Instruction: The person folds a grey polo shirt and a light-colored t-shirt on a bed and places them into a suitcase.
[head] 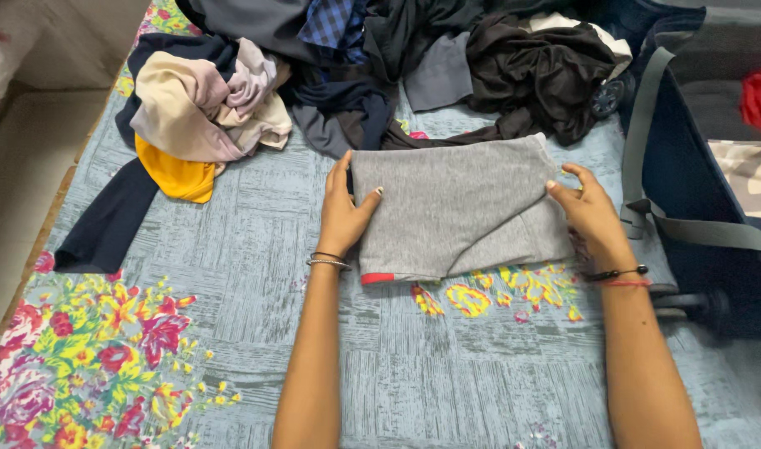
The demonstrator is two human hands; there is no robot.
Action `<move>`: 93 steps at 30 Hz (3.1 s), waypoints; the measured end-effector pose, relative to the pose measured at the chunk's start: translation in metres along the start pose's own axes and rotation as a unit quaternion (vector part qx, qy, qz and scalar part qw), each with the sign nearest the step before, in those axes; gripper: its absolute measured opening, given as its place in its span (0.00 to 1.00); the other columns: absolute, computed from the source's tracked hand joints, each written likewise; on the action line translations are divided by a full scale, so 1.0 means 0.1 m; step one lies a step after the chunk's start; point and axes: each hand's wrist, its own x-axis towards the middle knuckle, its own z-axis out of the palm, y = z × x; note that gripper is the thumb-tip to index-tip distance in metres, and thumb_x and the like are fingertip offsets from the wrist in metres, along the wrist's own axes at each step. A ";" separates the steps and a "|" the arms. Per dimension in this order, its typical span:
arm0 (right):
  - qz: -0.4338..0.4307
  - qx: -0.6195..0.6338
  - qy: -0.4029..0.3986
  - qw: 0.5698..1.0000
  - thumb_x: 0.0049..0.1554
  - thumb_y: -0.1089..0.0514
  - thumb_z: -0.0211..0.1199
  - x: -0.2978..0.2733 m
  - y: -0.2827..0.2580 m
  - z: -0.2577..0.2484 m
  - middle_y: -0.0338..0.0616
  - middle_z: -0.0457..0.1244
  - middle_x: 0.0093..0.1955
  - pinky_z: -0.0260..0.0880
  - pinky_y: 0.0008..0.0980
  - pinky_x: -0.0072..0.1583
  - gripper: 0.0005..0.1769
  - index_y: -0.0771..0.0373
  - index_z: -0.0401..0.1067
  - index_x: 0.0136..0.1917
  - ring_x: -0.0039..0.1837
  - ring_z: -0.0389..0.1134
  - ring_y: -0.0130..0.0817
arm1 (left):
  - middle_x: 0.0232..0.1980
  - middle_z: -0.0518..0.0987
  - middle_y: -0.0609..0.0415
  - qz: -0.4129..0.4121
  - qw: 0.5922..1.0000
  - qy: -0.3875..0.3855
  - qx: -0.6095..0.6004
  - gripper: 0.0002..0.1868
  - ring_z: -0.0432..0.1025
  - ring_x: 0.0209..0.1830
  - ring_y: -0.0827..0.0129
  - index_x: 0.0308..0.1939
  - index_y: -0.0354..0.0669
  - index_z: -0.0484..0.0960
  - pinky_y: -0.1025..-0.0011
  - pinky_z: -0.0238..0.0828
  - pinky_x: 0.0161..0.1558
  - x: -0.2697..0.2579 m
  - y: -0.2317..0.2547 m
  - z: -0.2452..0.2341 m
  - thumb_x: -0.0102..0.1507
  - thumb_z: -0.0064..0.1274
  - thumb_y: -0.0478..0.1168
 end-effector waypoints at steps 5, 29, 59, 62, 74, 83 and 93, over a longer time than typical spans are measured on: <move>-0.007 -0.116 -0.131 0.985 0.49 0.55 0.74 -0.24 -0.30 -0.25 0.38 0.56 0.28 0.55 0.32 0.33 0.54 0.54 0.51 0.83 0.30 0.54 0.27 | 0.79 0.60 0.37 0.065 0.991 -0.112 0.029 0.52 0.58 0.79 0.48 0.79 0.44 0.55 0.59 0.55 0.75 -0.03 0.01 -0.18 0.57 0.68 0.48; -0.438 -0.281 0.082 0.850 0.59 0.47 0.67 -0.74 -0.67 0.79 0.55 0.58 0.72 0.58 0.52 0.71 0.32 0.59 0.65 0.72 0.71 0.59 0.55 | 0.73 0.71 0.51 0.126 0.972 0.042 0.193 0.19 0.63 0.75 0.53 0.62 0.50 0.78 0.57 0.59 0.77 -0.27 0.52 0.07 0.67 0.58 0.43; -0.388 -0.356 0.062 0.848 0.65 0.53 0.50 -0.36 -0.65 1.65 0.51 0.52 0.81 0.44 0.55 0.77 0.30 0.66 0.59 0.77 0.82 0.48 0.48 | 0.71 0.70 0.45 -0.049 0.973 -0.155 -0.165 0.40 0.63 0.73 0.57 0.73 0.46 0.68 0.67 0.59 0.71 -0.43 0.42 -0.05 0.56 0.60 0.33; -0.377 -0.373 0.062 0.845 0.65 0.52 0.50 -0.34 -0.60 1.69 0.49 0.52 0.81 0.44 0.55 0.77 0.30 0.65 0.59 0.77 0.82 0.49 0.45 | 0.73 0.66 0.46 -0.073 0.972 -0.128 -0.182 0.45 0.60 0.74 0.59 0.75 0.47 0.65 0.68 0.56 0.72 -0.40 0.47 -0.01 0.52 0.56 0.28; -0.379 -0.368 0.018 0.849 0.62 0.53 0.51 -0.57 -0.85 2.01 0.46 0.55 0.79 0.48 0.56 0.72 0.30 0.62 0.61 0.76 0.78 0.53 0.46 | 0.76 0.67 0.50 -0.037 0.905 -0.054 -0.421 0.42 0.64 0.71 0.70 0.76 0.31 0.63 0.74 0.61 0.68 -0.35 0.76 -0.24 0.54 0.47 0.27; -0.412 -0.355 0.054 0.837 0.64 0.56 0.51 -0.66 -0.84 2.26 0.45 0.56 0.79 0.49 0.54 0.72 0.26 0.63 0.63 0.74 0.79 0.54 0.44 | 0.74 0.67 0.46 -0.057 0.888 -0.070 -0.451 0.44 0.68 0.64 0.69 0.78 0.33 0.60 0.73 0.67 0.63 -0.38 0.81 -0.24 0.54 0.47 0.26; -0.484 -0.349 -0.093 0.797 0.53 0.60 0.54 -1.17 -0.59 1.66 0.56 0.50 0.82 0.41 0.55 0.79 0.32 0.71 0.61 0.71 0.84 0.46 0.52 | 0.78 0.62 0.47 -0.055 0.896 -0.094 -0.431 0.47 0.65 0.67 0.70 0.80 0.39 0.55 0.72 0.64 0.65 -0.40 0.89 -0.18 0.57 0.53 0.27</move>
